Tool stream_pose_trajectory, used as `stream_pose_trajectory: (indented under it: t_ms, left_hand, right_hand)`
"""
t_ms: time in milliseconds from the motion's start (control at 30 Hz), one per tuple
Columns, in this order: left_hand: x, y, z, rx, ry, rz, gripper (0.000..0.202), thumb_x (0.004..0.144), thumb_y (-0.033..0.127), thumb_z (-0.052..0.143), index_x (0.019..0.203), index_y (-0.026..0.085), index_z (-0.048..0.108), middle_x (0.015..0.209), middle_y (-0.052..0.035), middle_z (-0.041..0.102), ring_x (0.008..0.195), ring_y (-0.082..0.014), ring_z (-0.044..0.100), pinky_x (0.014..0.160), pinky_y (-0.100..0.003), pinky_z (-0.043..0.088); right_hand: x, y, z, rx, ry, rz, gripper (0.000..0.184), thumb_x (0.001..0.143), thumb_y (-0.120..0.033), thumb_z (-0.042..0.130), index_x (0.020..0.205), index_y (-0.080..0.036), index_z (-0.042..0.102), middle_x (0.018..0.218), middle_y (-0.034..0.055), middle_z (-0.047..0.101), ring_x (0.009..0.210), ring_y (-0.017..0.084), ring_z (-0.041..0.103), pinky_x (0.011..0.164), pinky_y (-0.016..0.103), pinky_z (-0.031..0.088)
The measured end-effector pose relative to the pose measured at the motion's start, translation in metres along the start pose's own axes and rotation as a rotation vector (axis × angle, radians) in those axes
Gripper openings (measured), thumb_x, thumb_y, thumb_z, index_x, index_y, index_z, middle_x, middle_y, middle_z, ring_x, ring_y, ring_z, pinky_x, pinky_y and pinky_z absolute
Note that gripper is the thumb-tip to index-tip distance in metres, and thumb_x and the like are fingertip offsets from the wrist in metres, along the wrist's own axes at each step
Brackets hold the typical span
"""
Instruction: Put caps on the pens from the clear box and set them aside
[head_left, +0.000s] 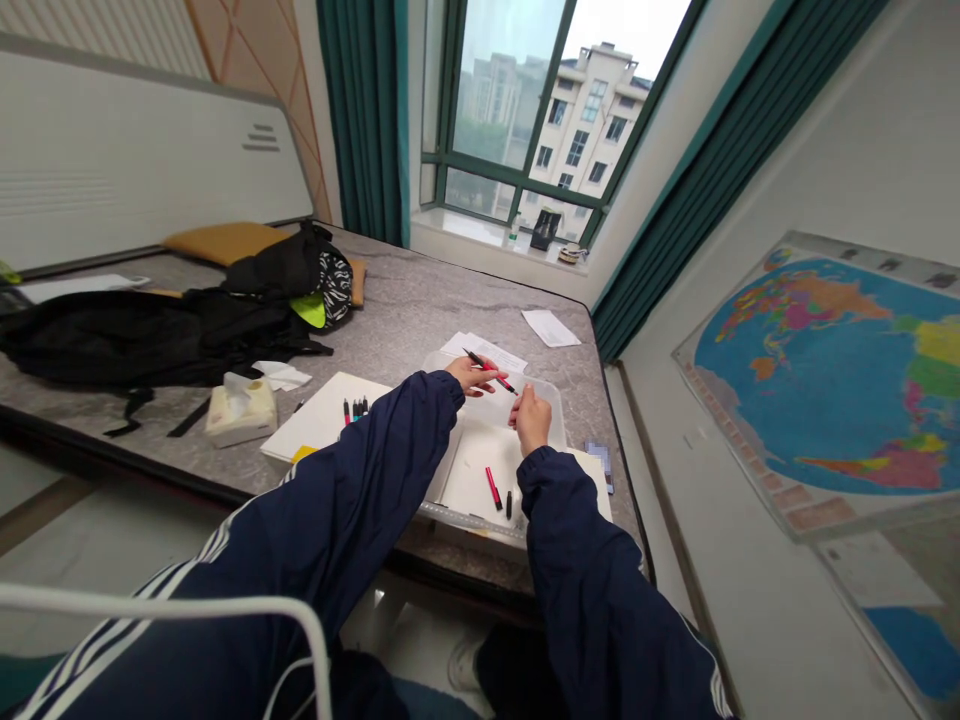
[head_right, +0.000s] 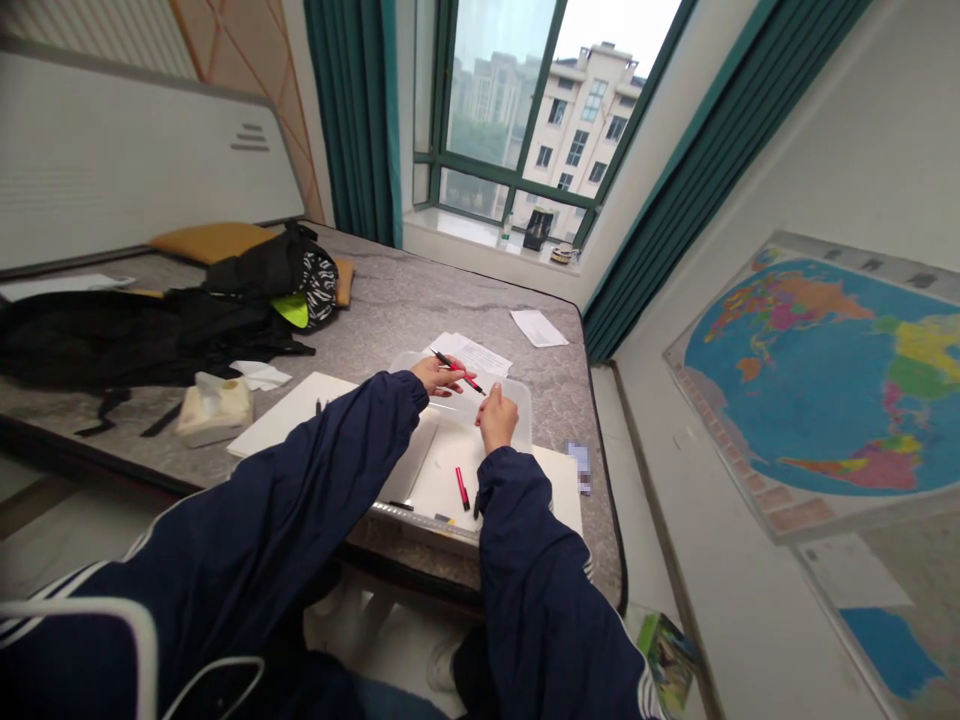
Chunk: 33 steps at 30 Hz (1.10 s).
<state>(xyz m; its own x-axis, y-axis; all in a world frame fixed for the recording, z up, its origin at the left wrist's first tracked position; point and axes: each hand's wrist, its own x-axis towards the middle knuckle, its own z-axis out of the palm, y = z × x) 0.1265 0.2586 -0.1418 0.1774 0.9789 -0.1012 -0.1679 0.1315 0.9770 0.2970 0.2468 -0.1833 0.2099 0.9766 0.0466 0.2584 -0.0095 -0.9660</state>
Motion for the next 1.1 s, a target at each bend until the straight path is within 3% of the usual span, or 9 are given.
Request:
stream_pose_trajectory:
  t_ms: [200,433,600,733,867,1100]
  left_hand:
    - [0.005,0.000,-0.004,0.020,0.007,-0.020,0.051,0.053,0.049,0.083,0.086,0.020,0.056,0.113,-0.0085,0.069,0.068,-0.0131,0.067,0.057,-0.022,0.045]
    - [0.008,-0.003,-0.004,0.001,-0.002,-0.029,0.055,0.051,0.047,0.085,0.089,0.020,0.057,0.112,-0.0100,0.069,0.068,-0.0137,0.066,0.058,-0.023,0.045]
    - [0.010,-0.003,-0.007,-0.014,0.037,-0.019,0.052,0.053,0.046,0.084,0.089,0.021,0.056,0.112,-0.0089,0.069,0.067,-0.0131,0.066,0.059,-0.023,0.045]
    - [0.011,-0.002,-0.008,-0.038,0.052,-0.005,0.052,0.053,0.044,0.085,0.090,0.021,0.056,0.112,-0.0089,0.069,0.067,-0.0133,0.066,0.059,-0.023,0.044]
    - [0.009,0.001,-0.006,-0.047,0.049,-0.002,0.051,0.053,0.043,0.085,0.089,0.020,0.056,0.111,-0.0095,0.069,0.066,-0.0137,0.066,0.059,-0.024,0.044]
    - [0.009,0.002,-0.006,-0.052,0.052,-0.025,0.051,0.053,0.041,0.085,0.089,0.020,0.055,0.114,-0.0107,0.068,0.066,-0.0144,0.066,0.057,-0.024,0.044]
  right_hand:
    - [-0.001,-0.007,0.000,0.098,-0.059,0.020,0.034,0.086,-0.052,0.046,0.081,-0.019,0.053,0.061,-0.0023,0.060,0.038,0.009,0.053,0.034,0.019,0.038]
    - [-0.002,-0.006,0.001,0.058,-0.114,-0.079,0.021,0.081,-0.038,0.053,0.076,-0.017,0.055,0.056,-0.0041,0.055,0.041,0.008,0.052,0.036,0.016,0.038]
    - [-0.001,-0.005,0.002,0.118,-0.157,-0.016,0.019,0.084,-0.035,0.051,0.087,-0.017,0.055,0.071,-0.0002,0.062,0.047,0.008,0.057,0.039,0.018,0.045]
    - [-0.001,-0.005,0.003,0.129,-0.155,-0.059,0.021,0.077,-0.032,0.061,0.091,-0.018,0.056,0.083,0.0006,0.062,0.054,0.008,0.061,0.042,0.018,0.048]
    - [0.000,-0.002,0.002,0.118,-0.148,-0.095,0.022,0.074,-0.033,0.064,0.088,-0.017,0.057,0.084,0.0002,0.061,0.055,0.008,0.061,0.042,0.017,0.047]
    - [-0.002,-0.005,0.001,0.091,-0.201,-0.097,0.023,0.082,-0.040,0.055,0.091,-0.019,0.053,0.082,0.0009,0.064,0.053,0.008,0.061,0.042,0.016,0.045]
